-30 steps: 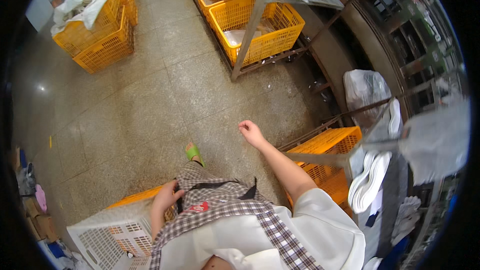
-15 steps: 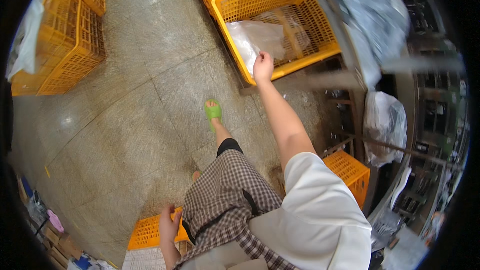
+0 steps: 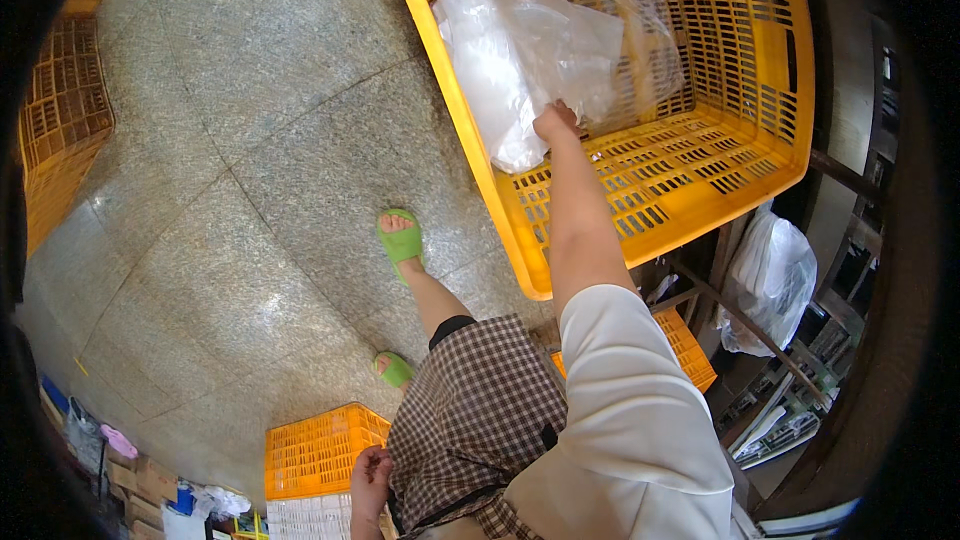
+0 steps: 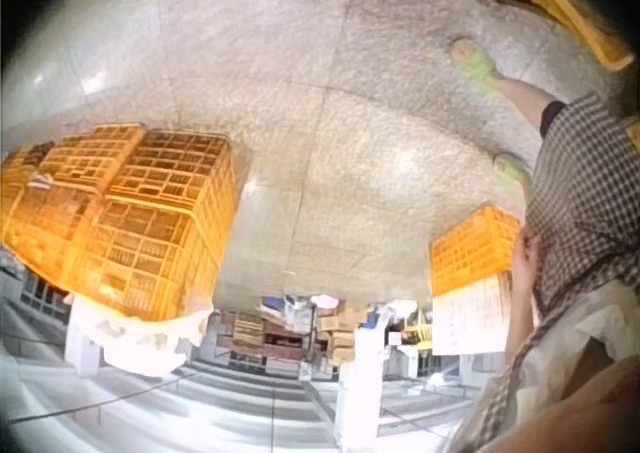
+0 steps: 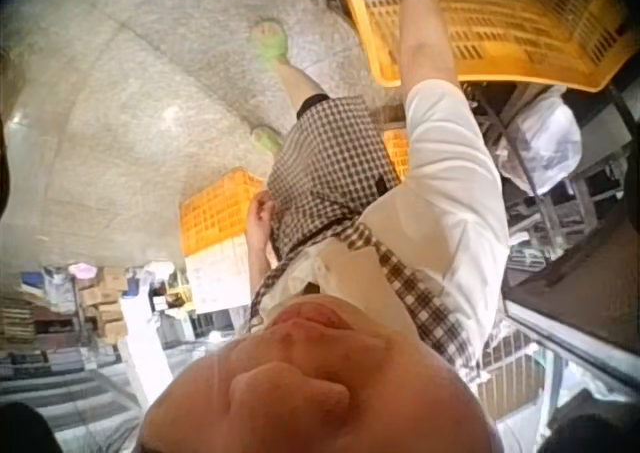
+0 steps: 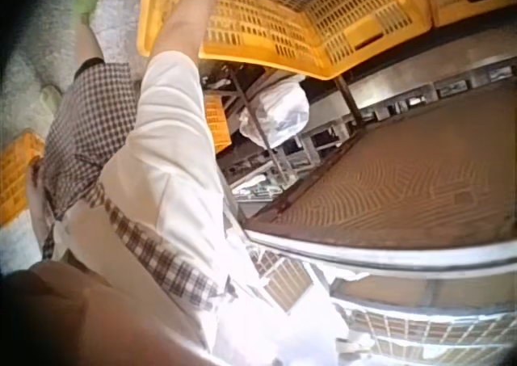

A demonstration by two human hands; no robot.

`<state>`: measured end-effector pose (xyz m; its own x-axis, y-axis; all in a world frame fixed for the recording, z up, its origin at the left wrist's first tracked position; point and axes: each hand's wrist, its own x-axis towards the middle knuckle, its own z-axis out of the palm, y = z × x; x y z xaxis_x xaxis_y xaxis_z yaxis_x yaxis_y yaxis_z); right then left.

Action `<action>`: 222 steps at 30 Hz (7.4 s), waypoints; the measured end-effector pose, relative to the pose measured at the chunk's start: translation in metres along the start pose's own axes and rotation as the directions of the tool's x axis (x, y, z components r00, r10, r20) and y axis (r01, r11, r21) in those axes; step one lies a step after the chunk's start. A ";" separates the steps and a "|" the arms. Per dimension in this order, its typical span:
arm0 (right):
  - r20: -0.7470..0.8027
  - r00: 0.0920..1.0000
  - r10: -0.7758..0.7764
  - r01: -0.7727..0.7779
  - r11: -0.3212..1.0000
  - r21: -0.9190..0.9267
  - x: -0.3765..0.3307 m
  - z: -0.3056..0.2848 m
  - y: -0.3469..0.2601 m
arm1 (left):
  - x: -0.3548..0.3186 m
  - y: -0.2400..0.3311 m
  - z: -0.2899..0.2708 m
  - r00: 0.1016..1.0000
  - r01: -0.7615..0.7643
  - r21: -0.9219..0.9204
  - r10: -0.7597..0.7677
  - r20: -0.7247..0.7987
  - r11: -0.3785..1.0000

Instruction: The person picks up stacks of neon green and black slippers from a table, inspects them, and places them into large white sacks inside yellow crates. The person also handles plastic bags and a metal pot during the process.

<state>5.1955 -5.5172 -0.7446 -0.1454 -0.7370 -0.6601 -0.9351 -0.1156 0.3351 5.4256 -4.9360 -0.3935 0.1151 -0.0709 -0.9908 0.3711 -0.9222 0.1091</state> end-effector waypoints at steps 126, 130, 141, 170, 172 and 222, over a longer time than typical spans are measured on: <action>0.535 0.168 0.828 0.743 -0.463 0.483 -2.222 1.991 1.727 | -0.737 -2.695 1.305 0.208 -0.920 0.383 -0.931 0.299 -0.083; 0.484 0.183 0.856 0.560 -0.496 0.664 -2.250 2.106 1.841 | -0.727 -2.817 1.378 0.371 -0.787 0.615 -0.829 0.418 -0.042; 0.856 0.003 0.517 0.999 0.037 -0.027 -2.413 2.401 2.070 | -0.824 -3.203 1.582 0.184 -0.800 0.590 -0.980 0.070 -0.108; 0.476 0.233 0.848 0.694 -0.487 0.530 -2.861 3.087 2.747 | -0.968 -4.083 2.036 -0.110 -0.449 -0.870 -0.954 0.278 -0.202; 0.505 0.315 0.803 0.531 -0.590 0.607 -2.902 3.113 2.780 | -0.987 -4.150 2.074 -0.024 -0.302 -0.932 -0.976 0.217 -0.200; 0.363 0.036 0.931 0.626 -0.304 0.718 -3.400 4.210 4.053 | -1.099 -5.327 2.761 0.154 -0.937 -0.012 -0.445 0.882 -0.349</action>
<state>0.5386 -0.6767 0.0276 -0.9932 0.1082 0.0442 -0.0387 0.0521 -0.9979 0.7781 -0.9953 -0.1060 -0.9603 0.0635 -0.2718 -0.2263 0.3930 0.8913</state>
